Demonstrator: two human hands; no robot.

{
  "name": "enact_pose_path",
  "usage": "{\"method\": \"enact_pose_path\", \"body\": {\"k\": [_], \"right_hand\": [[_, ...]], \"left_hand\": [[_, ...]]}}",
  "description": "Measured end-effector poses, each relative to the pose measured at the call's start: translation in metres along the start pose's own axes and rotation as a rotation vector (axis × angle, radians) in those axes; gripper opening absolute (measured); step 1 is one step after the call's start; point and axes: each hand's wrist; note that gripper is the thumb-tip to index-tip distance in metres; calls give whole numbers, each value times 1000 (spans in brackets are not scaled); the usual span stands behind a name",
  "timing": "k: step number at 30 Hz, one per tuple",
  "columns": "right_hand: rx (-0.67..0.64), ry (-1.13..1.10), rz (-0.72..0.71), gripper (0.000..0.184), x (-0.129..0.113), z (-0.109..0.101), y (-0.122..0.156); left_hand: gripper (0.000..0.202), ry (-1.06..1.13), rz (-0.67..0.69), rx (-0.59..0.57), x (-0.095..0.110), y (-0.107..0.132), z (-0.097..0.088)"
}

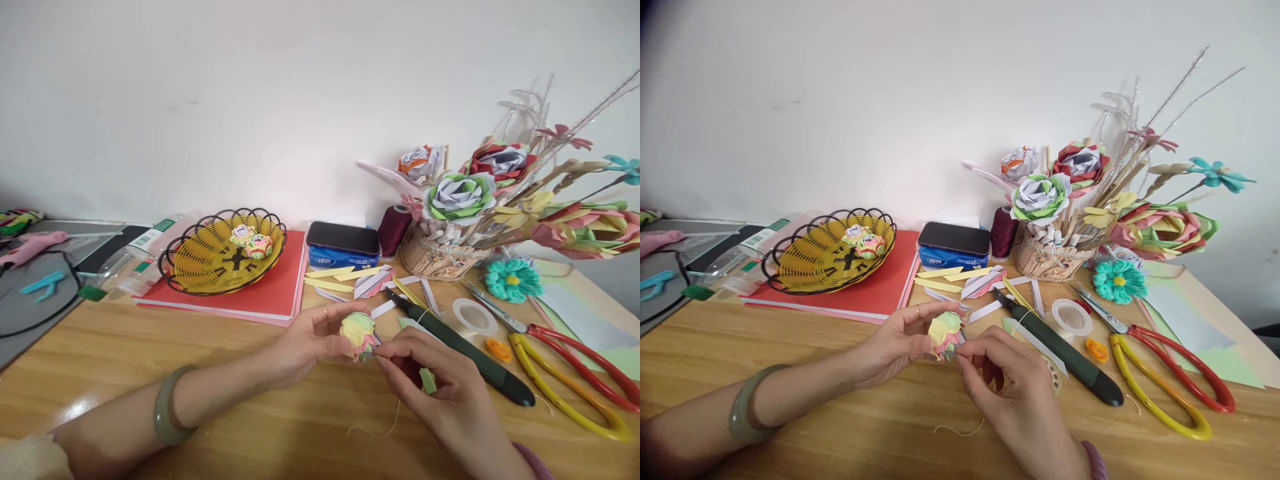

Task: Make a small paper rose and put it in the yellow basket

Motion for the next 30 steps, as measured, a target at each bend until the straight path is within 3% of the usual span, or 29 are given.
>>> {"method": "enact_pose_path", "body": {"k": [11, 16, 22, 27, 30], "right_hand": [[-90, -291, 558, 15, 12, 5, -3], [-60, -334, 716, 19, 11, 6, -1], [-115, -157, 541, 22, 11, 6, 0], [59, 98, 237, 14, 8, 13, 7], [114, 109, 106, 12, 6, 13, 7]], "left_hand": [[36, -142, 220, 13, -7, -4, -3], [37, -106, 196, -35, -7, -2, 1], [28, -124, 183, -40, -11, 4, 5], [23, -195, 229, -79, -15, 8, 6], [21, -190, 250, -77, -15, 9, 5]]}}
Point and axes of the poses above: each hand's wrist, its own y-axis away from the middle knuckle, its own z-axis out of the palm, x = y × z, and after that the axes turned 8 degrees about x, right-handed
